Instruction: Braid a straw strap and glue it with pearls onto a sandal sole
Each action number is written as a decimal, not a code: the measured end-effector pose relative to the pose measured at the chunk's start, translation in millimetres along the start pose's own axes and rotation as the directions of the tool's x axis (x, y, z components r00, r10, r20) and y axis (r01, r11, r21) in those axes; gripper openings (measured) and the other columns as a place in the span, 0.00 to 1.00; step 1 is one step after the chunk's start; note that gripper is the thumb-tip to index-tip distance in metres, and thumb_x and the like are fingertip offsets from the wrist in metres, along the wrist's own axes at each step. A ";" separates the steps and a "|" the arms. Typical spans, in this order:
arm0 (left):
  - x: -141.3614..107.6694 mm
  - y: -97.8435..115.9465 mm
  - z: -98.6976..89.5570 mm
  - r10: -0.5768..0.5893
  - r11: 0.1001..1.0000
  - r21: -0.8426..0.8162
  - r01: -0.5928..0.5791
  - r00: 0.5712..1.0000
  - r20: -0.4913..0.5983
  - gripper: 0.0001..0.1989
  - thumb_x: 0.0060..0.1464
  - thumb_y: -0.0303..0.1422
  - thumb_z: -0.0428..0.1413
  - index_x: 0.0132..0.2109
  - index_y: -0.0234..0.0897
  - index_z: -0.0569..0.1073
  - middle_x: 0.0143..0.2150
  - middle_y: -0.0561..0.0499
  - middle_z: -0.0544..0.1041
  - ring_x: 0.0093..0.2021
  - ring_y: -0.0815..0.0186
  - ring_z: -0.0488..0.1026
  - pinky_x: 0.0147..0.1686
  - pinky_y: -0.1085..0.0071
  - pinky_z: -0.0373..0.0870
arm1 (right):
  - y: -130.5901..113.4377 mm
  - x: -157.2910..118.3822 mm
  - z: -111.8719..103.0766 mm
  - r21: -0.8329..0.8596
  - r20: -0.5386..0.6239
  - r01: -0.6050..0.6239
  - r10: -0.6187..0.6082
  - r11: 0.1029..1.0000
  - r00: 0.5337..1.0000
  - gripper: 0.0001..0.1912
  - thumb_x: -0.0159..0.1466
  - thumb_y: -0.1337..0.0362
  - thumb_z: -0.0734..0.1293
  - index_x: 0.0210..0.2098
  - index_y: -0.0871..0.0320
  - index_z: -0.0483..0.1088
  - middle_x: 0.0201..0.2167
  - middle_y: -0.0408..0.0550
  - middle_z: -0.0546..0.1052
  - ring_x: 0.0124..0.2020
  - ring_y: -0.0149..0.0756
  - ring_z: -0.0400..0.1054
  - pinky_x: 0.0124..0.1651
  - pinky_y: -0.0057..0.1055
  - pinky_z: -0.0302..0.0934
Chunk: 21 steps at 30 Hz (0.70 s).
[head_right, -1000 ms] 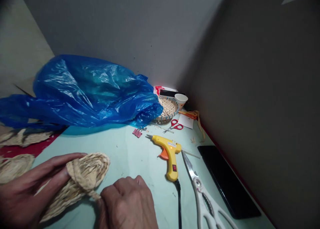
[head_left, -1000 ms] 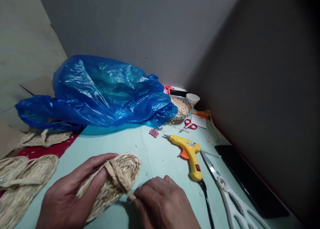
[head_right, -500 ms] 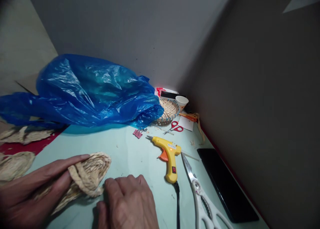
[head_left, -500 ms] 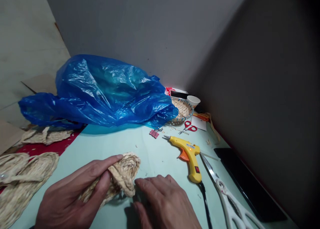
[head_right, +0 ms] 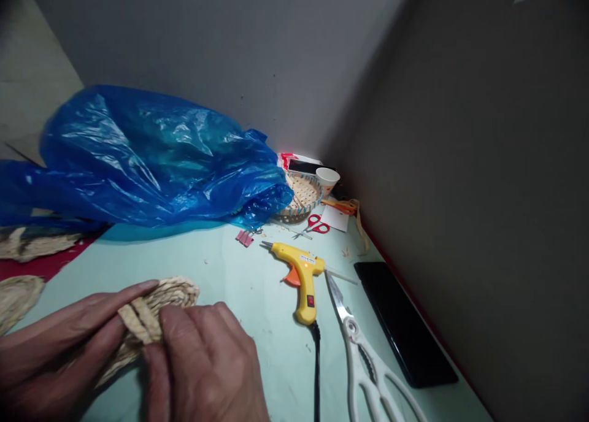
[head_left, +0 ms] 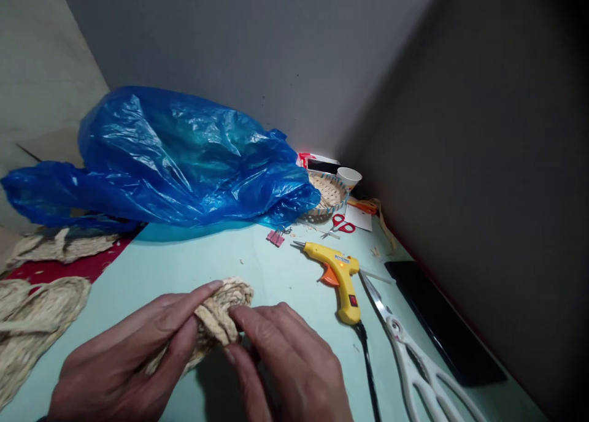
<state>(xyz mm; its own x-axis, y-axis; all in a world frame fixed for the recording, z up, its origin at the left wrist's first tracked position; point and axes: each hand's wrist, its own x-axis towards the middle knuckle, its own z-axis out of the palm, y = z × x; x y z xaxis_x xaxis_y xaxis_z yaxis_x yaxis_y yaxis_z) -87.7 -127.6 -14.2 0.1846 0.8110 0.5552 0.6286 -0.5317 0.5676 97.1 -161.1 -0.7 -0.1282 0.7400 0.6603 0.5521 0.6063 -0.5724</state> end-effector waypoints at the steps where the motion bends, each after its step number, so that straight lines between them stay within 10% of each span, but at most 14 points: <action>1: 0.1 0.2 -0.1 0.001 1.000 -0.007 -0.001 1.000 0.012 0.18 0.68 0.37 0.50 0.59 0.66 0.72 0.52 0.72 0.83 0.48 0.77 0.81 0.58 0.86 0.67 | 1.1 0.8 0.3 -0.008 0.001 0.013 -0.013 1.000 1.000 0.12 0.68 0.71 0.67 0.51 0.58 0.70 0.37 0.49 0.82 0.32 0.36 0.75 0.35 0.30 0.73; 21: -9.0 -16.8 0.8 -0.175 0.979 0.100 0.177 0.984 -0.025 0.18 0.65 0.49 0.52 0.60 0.63 0.72 0.53 0.67 0.84 0.48 0.72 0.83 0.56 0.85 0.69 | -0.7 -5.7 18.9 -0.038 -0.047 -0.055 0.053 0.998 0.997 0.07 0.70 0.67 0.62 0.46 0.56 0.71 0.32 0.46 0.78 0.30 0.37 0.73 0.34 0.30 0.71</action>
<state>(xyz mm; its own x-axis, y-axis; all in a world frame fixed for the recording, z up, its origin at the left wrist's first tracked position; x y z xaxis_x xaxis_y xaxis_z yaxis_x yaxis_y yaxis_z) -99.3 -125.8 -29.2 0.0524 0.8851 0.4624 0.7238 -0.3527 0.5931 81.8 -160.3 -13.2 -0.0596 0.7564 0.6513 0.5891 0.5534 -0.5888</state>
